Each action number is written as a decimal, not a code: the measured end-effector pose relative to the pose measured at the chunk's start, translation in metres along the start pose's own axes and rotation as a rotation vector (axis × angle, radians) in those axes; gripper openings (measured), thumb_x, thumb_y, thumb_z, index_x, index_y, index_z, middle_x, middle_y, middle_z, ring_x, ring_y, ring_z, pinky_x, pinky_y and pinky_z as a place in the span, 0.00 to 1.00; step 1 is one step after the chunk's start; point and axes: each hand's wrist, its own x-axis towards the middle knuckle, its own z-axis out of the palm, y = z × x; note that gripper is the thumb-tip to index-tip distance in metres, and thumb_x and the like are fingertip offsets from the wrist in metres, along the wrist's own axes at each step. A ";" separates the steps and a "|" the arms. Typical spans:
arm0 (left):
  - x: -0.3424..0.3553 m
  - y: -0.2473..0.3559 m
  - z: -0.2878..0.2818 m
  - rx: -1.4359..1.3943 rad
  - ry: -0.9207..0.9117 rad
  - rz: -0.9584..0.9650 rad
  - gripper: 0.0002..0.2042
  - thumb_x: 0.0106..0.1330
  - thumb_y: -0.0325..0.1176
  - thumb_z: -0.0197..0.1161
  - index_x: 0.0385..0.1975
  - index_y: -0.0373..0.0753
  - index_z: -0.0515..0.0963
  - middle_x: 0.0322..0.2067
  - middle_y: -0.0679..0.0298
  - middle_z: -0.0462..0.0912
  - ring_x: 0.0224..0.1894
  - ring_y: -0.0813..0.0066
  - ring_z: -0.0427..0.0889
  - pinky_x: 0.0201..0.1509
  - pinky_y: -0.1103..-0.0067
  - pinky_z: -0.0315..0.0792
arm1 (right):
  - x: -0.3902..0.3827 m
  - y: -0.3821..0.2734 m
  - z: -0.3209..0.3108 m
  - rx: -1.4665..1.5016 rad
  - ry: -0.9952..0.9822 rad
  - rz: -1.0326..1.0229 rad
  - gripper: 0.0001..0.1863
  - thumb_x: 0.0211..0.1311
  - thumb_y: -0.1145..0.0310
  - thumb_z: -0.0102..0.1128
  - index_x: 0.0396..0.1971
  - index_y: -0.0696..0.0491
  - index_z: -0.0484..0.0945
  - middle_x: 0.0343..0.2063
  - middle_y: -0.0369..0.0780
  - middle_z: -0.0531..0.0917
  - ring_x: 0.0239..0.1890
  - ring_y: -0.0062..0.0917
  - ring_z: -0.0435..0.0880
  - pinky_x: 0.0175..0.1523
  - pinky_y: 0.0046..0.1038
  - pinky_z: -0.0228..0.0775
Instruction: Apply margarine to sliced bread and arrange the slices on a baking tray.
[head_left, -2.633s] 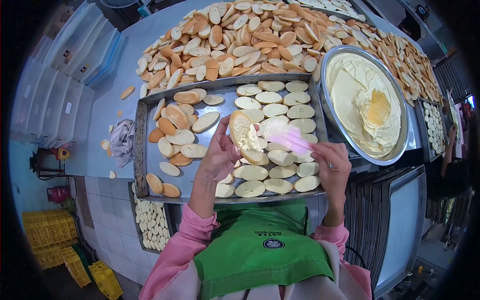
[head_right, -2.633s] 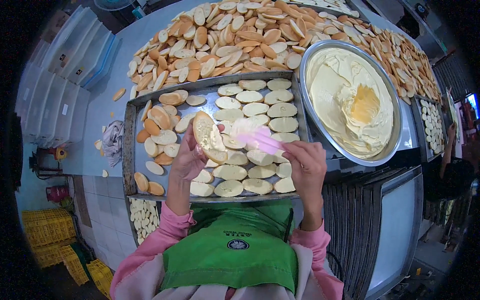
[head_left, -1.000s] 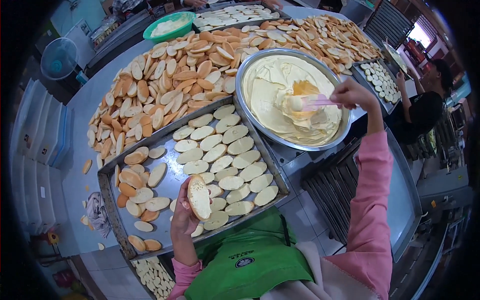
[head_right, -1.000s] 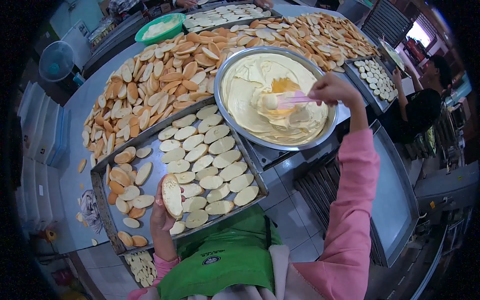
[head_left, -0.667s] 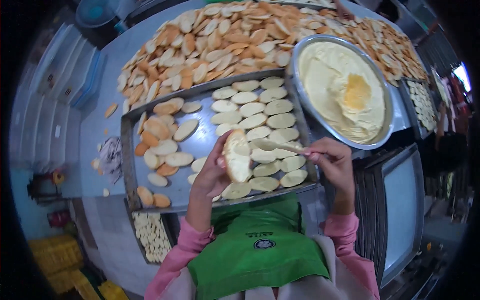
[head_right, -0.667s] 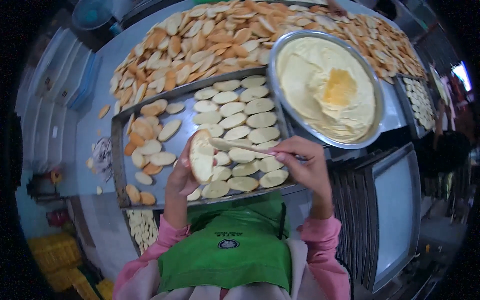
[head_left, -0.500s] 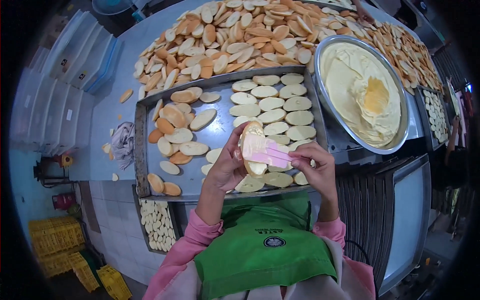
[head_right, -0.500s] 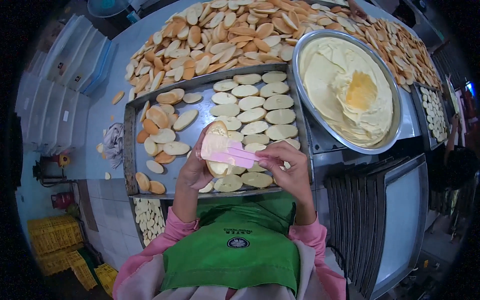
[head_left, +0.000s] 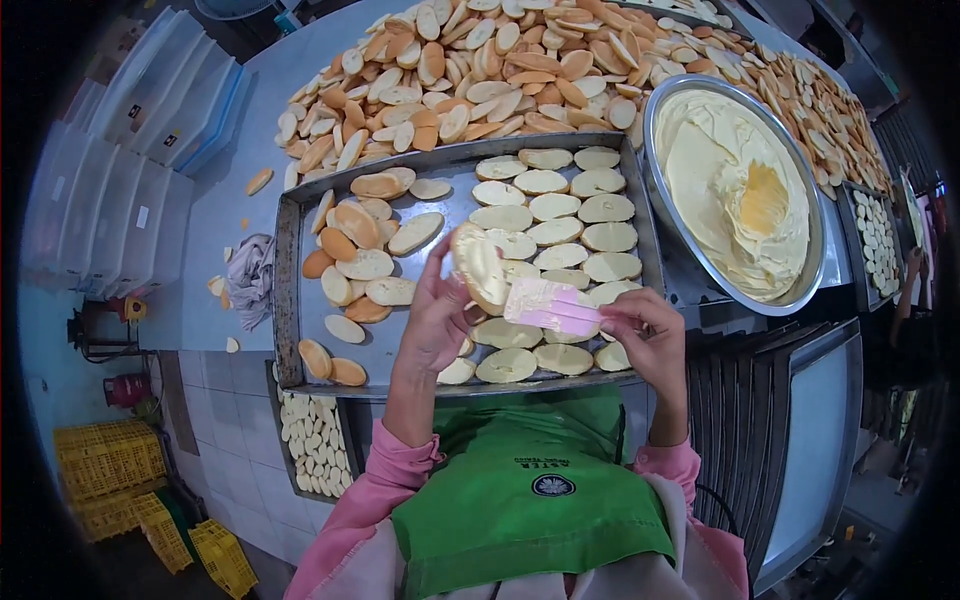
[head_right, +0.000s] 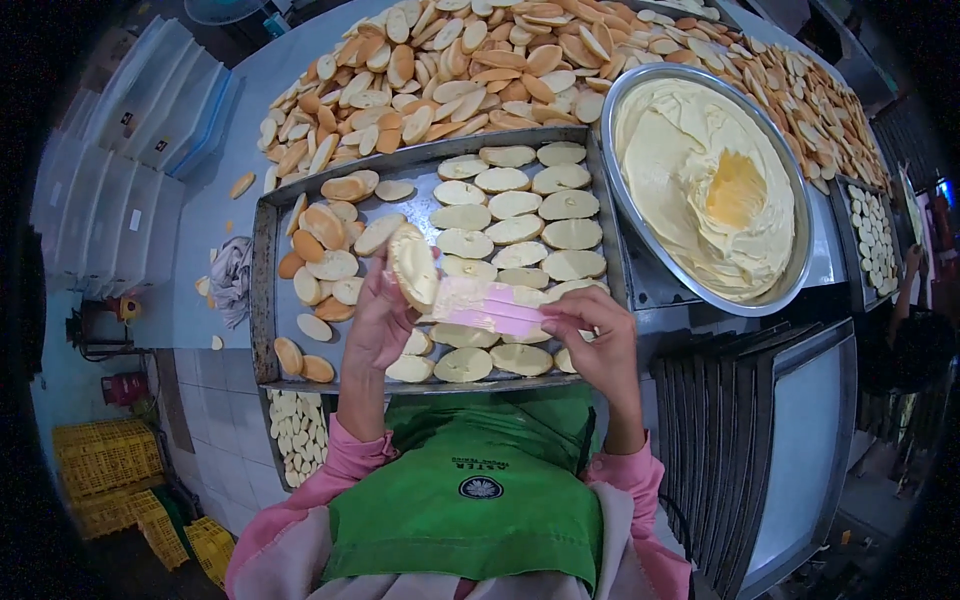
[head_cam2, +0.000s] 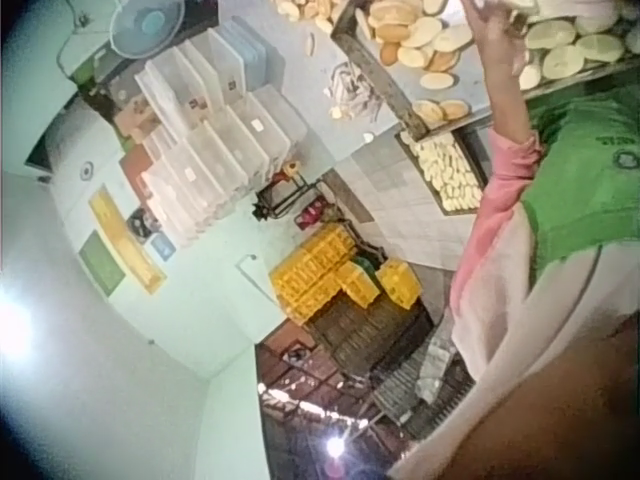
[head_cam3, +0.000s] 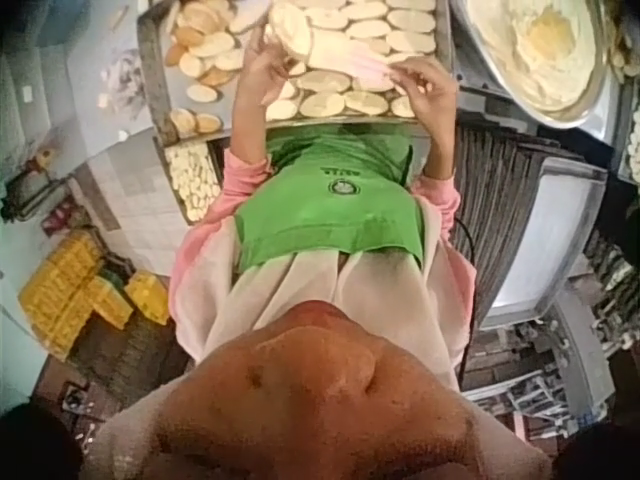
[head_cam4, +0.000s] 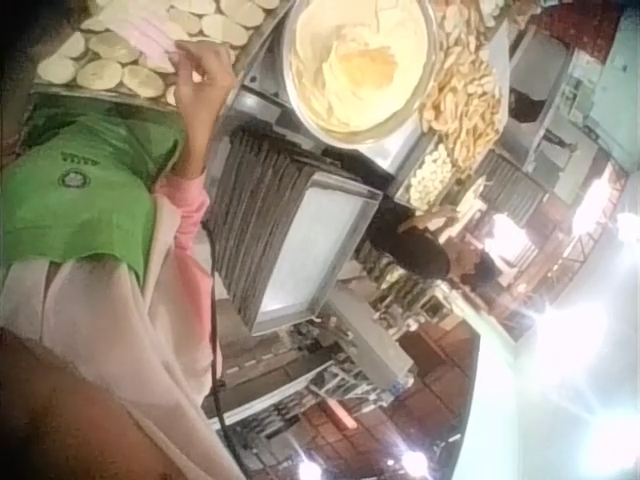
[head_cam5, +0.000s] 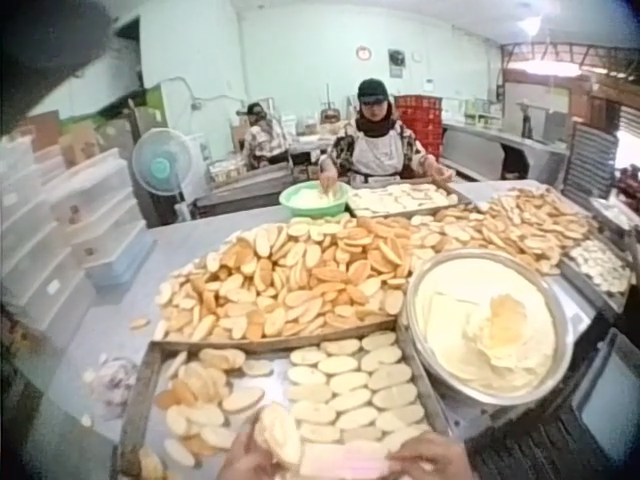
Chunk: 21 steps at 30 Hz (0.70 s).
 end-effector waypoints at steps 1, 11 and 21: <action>-0.002 -0.002 0.006 0.059 -0.017 -0.047 0.36 0.53 0.48 0.60 0.58 0.40 0.52 0.50 0.57 0.67 0.48 0.71 0.74 0.45 0.82 0.75 | 0.002 -0.005 0.006 0.031 0.040 -0.054 0.09 0.42 0.83 0.61 0.28 0.57 0.80 0.26 0.38 0.78 0.30 0.20 0.79 0.32 0.17 0.72; -0.020 -0.019 -0.004 -0.189 -0.278 -0.230 0.42 0.46 0.48 0.68 0.57 0.36 0.54 0.46 0.58 0.71 0.44 0.70 0.76 0.47 0.75 0.74 | 0.021 0.004 0.019 -0.181 0.269 -0.132 0.08 0.45 0.79 0.61 0.28 0.55 0.80 0.25 0.38 0.77 0.29 0.24 0.76 0.32 0.22 0.68; 0.055 0.042 -0.088 1.195 -0.104 0.037 0.15 0.57 0.25 0.55 0.46 0.36 0.70 0.37 0.59 0.77 0.36 0.72 0.77 0.39 0.78 0.71 | 0.003 0.018 -0.007 -0.018 0.319 0.054 0.08 0.47 0.79 0.60 0.31 0.59 0.78 0.28 0.37 0.76 0.31 0.18 0.74 0.36 0.16 0.65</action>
